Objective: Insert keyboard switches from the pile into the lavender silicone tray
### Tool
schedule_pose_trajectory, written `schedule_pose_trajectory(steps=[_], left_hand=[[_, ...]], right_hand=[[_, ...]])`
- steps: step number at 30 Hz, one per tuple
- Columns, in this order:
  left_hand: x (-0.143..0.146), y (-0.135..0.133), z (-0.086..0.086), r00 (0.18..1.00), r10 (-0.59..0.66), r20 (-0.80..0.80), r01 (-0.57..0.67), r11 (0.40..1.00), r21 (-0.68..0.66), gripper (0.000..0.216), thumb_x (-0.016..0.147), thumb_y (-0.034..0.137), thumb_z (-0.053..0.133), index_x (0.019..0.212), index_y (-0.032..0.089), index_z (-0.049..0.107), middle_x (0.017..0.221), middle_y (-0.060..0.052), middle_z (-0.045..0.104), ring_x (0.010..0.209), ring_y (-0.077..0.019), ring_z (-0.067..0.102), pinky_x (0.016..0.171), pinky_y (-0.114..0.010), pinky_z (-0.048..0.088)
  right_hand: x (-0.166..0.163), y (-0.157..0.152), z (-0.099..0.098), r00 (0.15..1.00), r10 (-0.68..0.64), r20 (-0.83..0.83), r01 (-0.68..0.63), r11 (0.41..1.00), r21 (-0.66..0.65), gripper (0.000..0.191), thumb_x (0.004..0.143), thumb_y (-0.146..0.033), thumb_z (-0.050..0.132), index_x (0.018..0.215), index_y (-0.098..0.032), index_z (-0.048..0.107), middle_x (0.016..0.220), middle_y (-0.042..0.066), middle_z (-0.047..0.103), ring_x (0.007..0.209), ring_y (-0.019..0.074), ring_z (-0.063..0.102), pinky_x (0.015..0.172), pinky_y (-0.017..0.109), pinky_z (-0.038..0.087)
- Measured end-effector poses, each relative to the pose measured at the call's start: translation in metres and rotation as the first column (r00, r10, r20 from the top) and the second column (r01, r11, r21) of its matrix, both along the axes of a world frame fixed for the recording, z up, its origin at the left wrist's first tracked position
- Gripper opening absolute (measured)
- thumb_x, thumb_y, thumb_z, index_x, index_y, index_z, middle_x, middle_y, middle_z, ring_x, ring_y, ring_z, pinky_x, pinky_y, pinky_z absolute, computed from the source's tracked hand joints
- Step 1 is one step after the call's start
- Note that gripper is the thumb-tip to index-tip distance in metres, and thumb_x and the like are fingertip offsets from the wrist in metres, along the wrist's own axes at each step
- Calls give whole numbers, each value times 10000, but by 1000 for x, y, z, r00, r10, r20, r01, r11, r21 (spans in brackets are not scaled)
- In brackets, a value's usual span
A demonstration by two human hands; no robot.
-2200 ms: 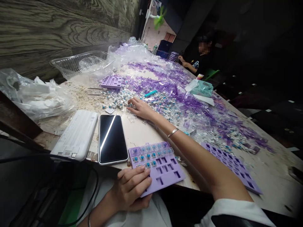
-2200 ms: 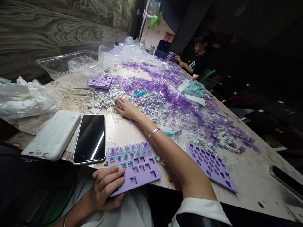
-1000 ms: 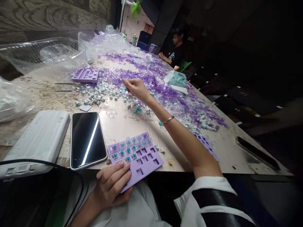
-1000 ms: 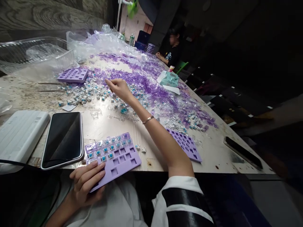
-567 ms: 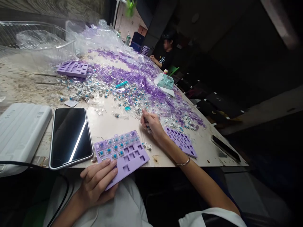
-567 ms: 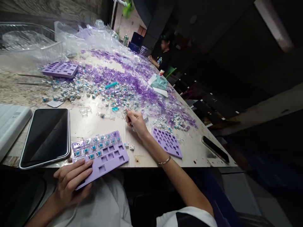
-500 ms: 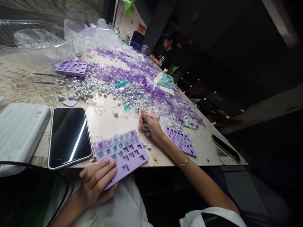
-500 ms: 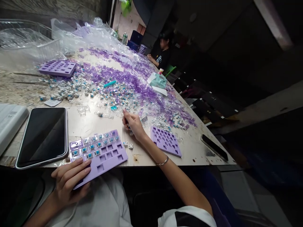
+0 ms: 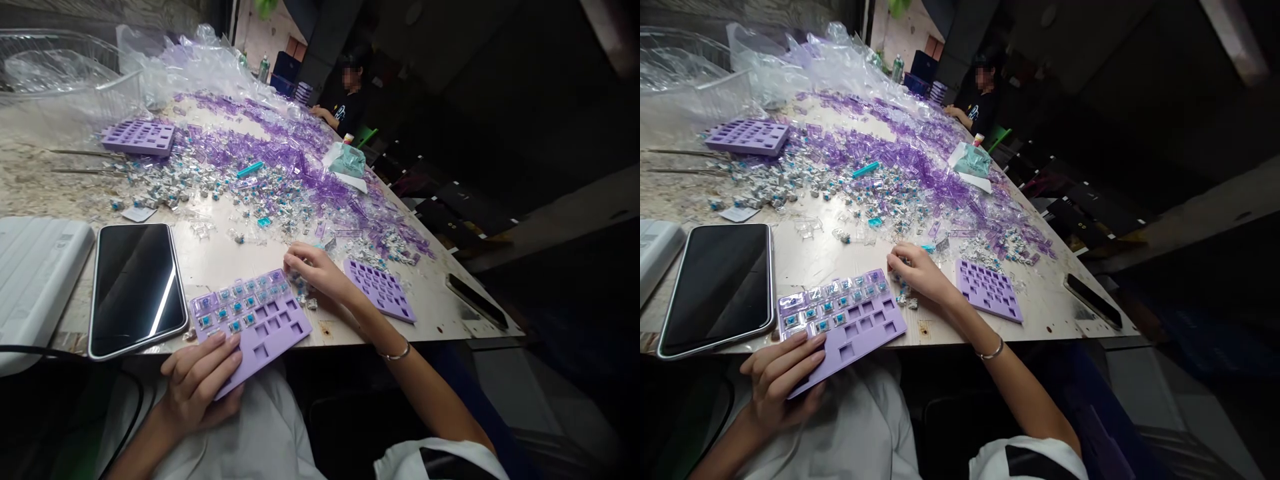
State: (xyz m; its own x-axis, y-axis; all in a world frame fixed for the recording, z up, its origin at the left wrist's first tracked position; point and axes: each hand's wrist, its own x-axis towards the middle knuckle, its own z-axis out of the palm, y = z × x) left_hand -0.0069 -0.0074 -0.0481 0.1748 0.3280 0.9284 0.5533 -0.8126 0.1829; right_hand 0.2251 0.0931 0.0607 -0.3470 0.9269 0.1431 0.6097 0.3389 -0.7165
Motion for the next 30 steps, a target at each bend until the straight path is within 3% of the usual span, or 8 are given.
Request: schedule_pose_trajectory(steps=[3,5,8,16,20,25,30], left_hand=[[0,0,0,1000,-1,5,1,1000,-4,110,860,151,565,955,166,619,930,-58,711,931,-180,636,753,-324,420],[0,-1,1,1000,4,3,-4,1000,-6,106,869,153,555,951,168,620,925,-58,710,927,-178,636,752,-324,422],[1,-1,3,1000,21,5,-21,1000,4,104,881,155,535,941,164,619,905,-60,707,913,-179,635,745,-327,423],[-3,1,0,999,-19,-29,20,999,37,137,844,92,572,970,120,618,919,-108,697,940,-223,628,758,-358,410],[-4,5,-4,999,-37,-31,38,999,37,149,828,78,596,970,117,616,917,-121,691,928,-234,626,746,-366,385],[-5,6,-6,999,-32,-40,34,999,41,164,821,115,604,983,138,617,923,-103,691,915,-231,627,724,-364,373],[-6,3,-4,997,-3,-72,3,1000,-3,193,814,173,600,1006,192,610,920,-57,706,879,-212,639,723,-361,398]], right_hand=[[9,-8,1,999,-27,38,26,999,21,215,907,-277,476,769,-192,618,814,19,589,822,163,552,804,313,401],[16,-14,2,996,-79,31,76,995,70,166,894,-214,450,924,-207,612,985,40,593,978,180,556,889,335,400],[26,-29,3,982,-187,-6,185,969,164,296,853,-128,421,1090,-240,559,1164,56,514,1169,201,475,1021,396,344],[32,-71,-16,957,-289,0,287,950,124,208,904,-270,526,1104,-217,541,1030,60,585,907,177,578,834,331,487],[30,-71,-23,953,-302,11,298,947,123,101,900,-296,563,954,-211,569,954,44,573,882,167,578,819,305,488],[26,-67,-19,966,-258,25,251,957,146,13,905,-215,537,909,-210,548,912,40,564,892,181,568,841,326,462],[18,-66,-6,966,-257,-30,258,948,187,39,906,-209,573,936,-208,548,916,34,600,833,166,570,794,314,462]])
